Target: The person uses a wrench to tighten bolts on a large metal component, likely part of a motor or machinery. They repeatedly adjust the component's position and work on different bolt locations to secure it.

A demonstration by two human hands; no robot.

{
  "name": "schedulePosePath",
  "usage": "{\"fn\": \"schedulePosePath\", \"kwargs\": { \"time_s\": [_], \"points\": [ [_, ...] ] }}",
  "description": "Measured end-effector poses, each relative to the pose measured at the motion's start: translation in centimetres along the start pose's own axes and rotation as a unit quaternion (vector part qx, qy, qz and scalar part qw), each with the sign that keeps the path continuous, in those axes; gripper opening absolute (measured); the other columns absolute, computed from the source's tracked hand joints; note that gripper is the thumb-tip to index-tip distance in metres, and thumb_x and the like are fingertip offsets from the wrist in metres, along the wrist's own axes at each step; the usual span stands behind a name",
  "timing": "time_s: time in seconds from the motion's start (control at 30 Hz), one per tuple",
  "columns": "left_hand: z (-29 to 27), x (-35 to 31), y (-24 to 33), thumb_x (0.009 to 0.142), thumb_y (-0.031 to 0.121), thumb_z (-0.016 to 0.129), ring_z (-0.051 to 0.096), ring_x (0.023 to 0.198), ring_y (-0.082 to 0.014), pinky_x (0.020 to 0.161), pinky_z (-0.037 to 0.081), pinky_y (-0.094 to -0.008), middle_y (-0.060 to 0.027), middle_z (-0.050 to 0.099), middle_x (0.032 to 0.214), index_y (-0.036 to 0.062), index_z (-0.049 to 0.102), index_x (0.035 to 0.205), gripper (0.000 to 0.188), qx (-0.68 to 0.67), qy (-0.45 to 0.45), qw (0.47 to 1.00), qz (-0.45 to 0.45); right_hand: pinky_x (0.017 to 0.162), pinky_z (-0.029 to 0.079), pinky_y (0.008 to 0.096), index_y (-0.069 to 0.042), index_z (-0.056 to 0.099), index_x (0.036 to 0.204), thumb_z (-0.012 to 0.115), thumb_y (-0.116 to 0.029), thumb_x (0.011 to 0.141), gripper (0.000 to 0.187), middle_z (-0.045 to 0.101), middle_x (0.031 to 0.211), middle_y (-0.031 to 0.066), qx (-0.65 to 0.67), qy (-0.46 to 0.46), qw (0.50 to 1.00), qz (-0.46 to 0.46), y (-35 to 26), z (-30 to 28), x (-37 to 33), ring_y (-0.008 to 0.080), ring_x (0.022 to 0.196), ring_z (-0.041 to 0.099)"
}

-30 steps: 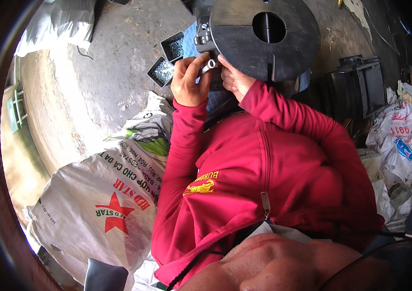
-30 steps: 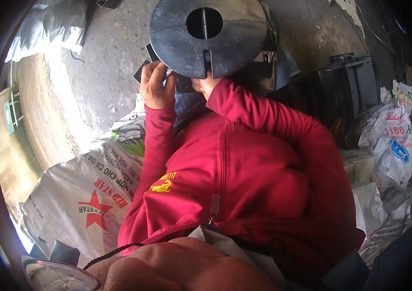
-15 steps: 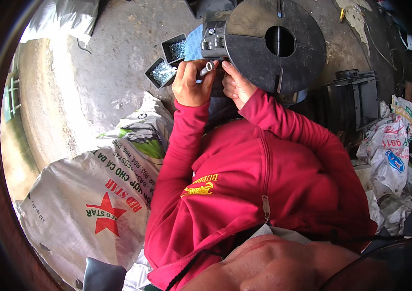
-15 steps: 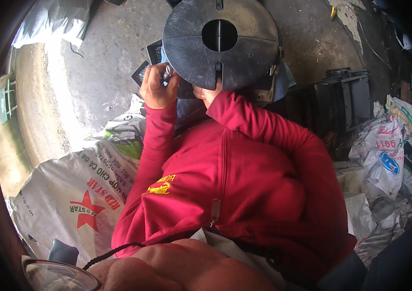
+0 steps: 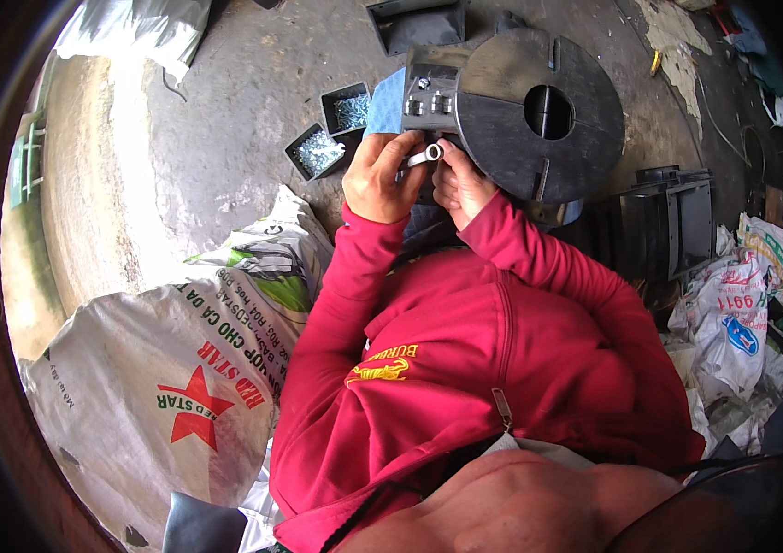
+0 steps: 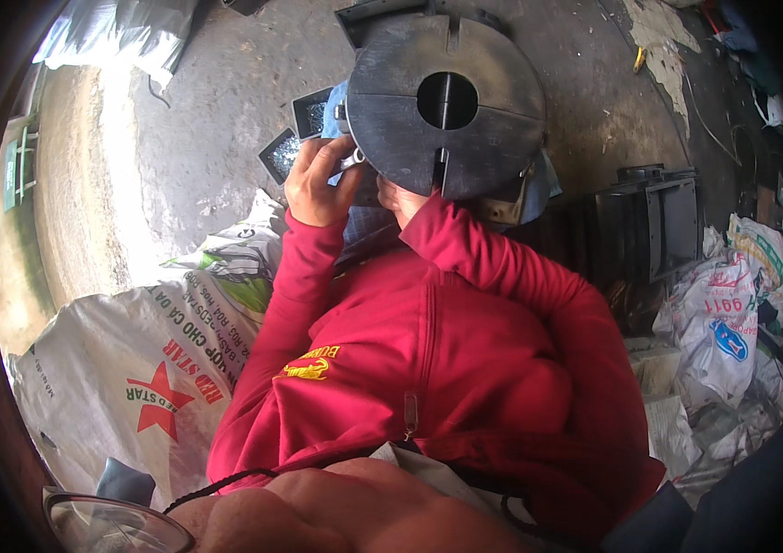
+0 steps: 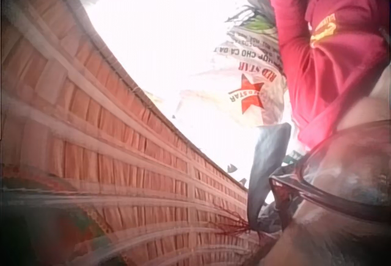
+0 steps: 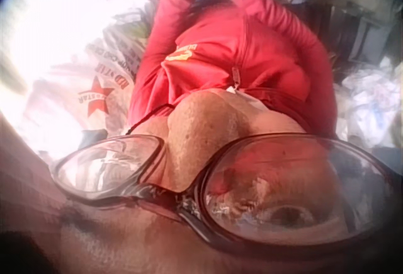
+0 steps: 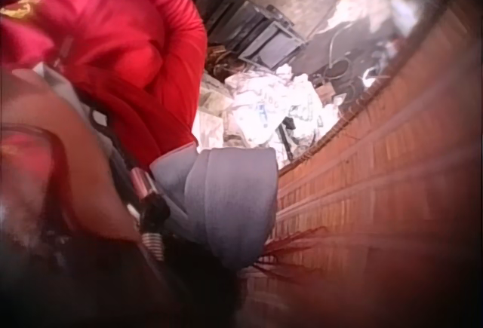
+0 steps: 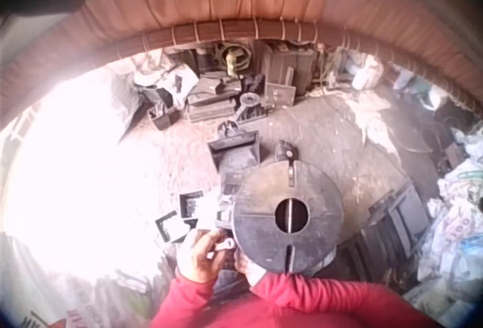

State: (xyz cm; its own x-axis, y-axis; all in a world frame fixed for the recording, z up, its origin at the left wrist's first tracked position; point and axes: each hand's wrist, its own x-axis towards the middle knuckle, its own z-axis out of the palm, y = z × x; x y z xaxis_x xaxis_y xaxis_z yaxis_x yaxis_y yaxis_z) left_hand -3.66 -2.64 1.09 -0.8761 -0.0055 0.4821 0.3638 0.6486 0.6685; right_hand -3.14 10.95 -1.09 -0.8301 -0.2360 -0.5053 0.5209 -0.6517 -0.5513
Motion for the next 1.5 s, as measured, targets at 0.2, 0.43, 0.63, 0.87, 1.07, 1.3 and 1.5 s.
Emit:
{"fn": "schedulePosePath", "kwargs": {
  "time_s": [0.2, 0.43, 0.63, 0.87, 1.07, 1.3, 1.5],
  "points": [
    [0.7, -0.8, -0.5, 0.070, 0.004, 0.079, 0.065, 0.073, -0.0192, 0.060, 0.051, -0.0284, -0.0097, 0.065, 0.094, 0.0056, 0.067, 0.100, 0.033, -0.006, 0.046, 0.999, -0.010, 0.038, 0.022, 0.0166, -0.017, 0.052, 0.083, 0.064, -0.037, 0.091, 0.025, 0.033, 0.055, -0.0102, 0.032, -0.024, 0.999, 0.020, 1.1, -1.5, 0.6, 0.0005, 0.041, 0.028],
    [-0.1, 0.1, 0.7, 0.068, 0.002, 0.077, 0.064, 0.072, -0.0197, 0.062, 0.051, -0.0307, -0.0069, 0.065, 0.087, 0.0062, 0.066, 0.096, 0.030, -0.004, 0.026, 0.999, -0.020, 0.038, 0.021, 0.0165, -0.018, 0.049, 0.083, 0.065, -0.039, 0.091, 0.027, 0.033, 0.055, -0.0108, 0.003, -0.033, 0.999, 0.022, 0.7, -1.2, 0.5, -0.0002, 0.041, 0.027],
    [0.0, 0.2, 0.4, 0.071, 0.002, 0.075, 0.065, 0.070, -0.0209, 0.061, 0.051, -0.0300, -0.0074, 0.065, 0.086, 0.0056, 0.066, 0.098, 0.029, 0.003, 0.008, 1.000, 0.009, 0.038, 0.021, 0.0170, -0.017, 0.049, 0.081, 0.064, -0.039, 0.091, 0.028, 0.033, 0.055, -0.0105, 0.008, -0.016, 0.999, 0.028, 1.0, -1.4, 0.7, 0.0003, 0.041, 0.027],
    [0.5, -0.6, -0.1, 0.073, 0.003, 0.076, 0.063, 0.068, -0.0176, 0.060, 0.050, -0.0290, -0.0078, 0.065, 0.090, 0.0058, 0.064, 0.099, 0.029, -0.009, 0.033, 0.999, -0.034, 0.037, 0.021, 0.0169, -0.017, 0.049, 0.080, 0.065, -0.036, 0.091, 0.027, 0.033, 0.054, -0.0101, 0.018, -0.015, 0.999, 0.027, 0.7, -1.0, 0.4, 0.0005, 0.040, 0.027],
    [-0.4, 0.4, 0.1, 0.067, 0.002, 0.068, 0.062, 0.075, -0.0259, 0.066, 0.050, -0.0332, -0.0123, 0.062, 0.091, 0.0011, 0.064, 0.100, 0.033, -0.027, -0.047, 0.998, -0.022, 0.037, 0.022, 0.0167, -0.018, 0.050, 0.086, 0.061, -0.028, 0.094, 0.017, 0.035, 0.055, -0.0099, 0.052, 0.023, 0.997, 0.046, 2.8, -2.6, 2.0, 0.0015, 0.040, 0.028],
    [0.1, -0.4, -0.7, 0.072, 0.001, 0.072, 0.063, 0.072, -0.0257, 0.066, 0.051, -0.0331, -0.0098, 0.064, 0.084, 0.0035, 0.063, 0.096, 0.026, 0.048, -0.012, 0.999, -0.009, 0.041, 0.026, 0.0175, -0.015, 0.049, 0.097, 0.053, -0.021, 0.096, 0.008, 0.040, 0.069, -0.0045, 0.068, -0.023, 0.997, 0.028, 5.5, -6.4, 2.2, 0.0046, 0.050, 0.033],
    [-0.6, 0.6, -1.3, 0.068, -0.001, 0.066, 0.061, 0.076, -0.0281, 0.065, 0.048, -0.0353, -0.0119, 0.059, 0.092, 0.0016, 0.060, 0.101, 0.034, 0.042, -0.078, 0.995, 0.052, 0.041, 0.026, 0.0176, -0.015, 0.049, 0.097, 0.053, -0.022, 0.096, 0.008, 0.040, 0.068, -0.0046, 0.047, -0.018, 0.999, 0.014, 4.8, -8.0, 2.3, 0.0045, 0.050, 0.033]
  ]
}}
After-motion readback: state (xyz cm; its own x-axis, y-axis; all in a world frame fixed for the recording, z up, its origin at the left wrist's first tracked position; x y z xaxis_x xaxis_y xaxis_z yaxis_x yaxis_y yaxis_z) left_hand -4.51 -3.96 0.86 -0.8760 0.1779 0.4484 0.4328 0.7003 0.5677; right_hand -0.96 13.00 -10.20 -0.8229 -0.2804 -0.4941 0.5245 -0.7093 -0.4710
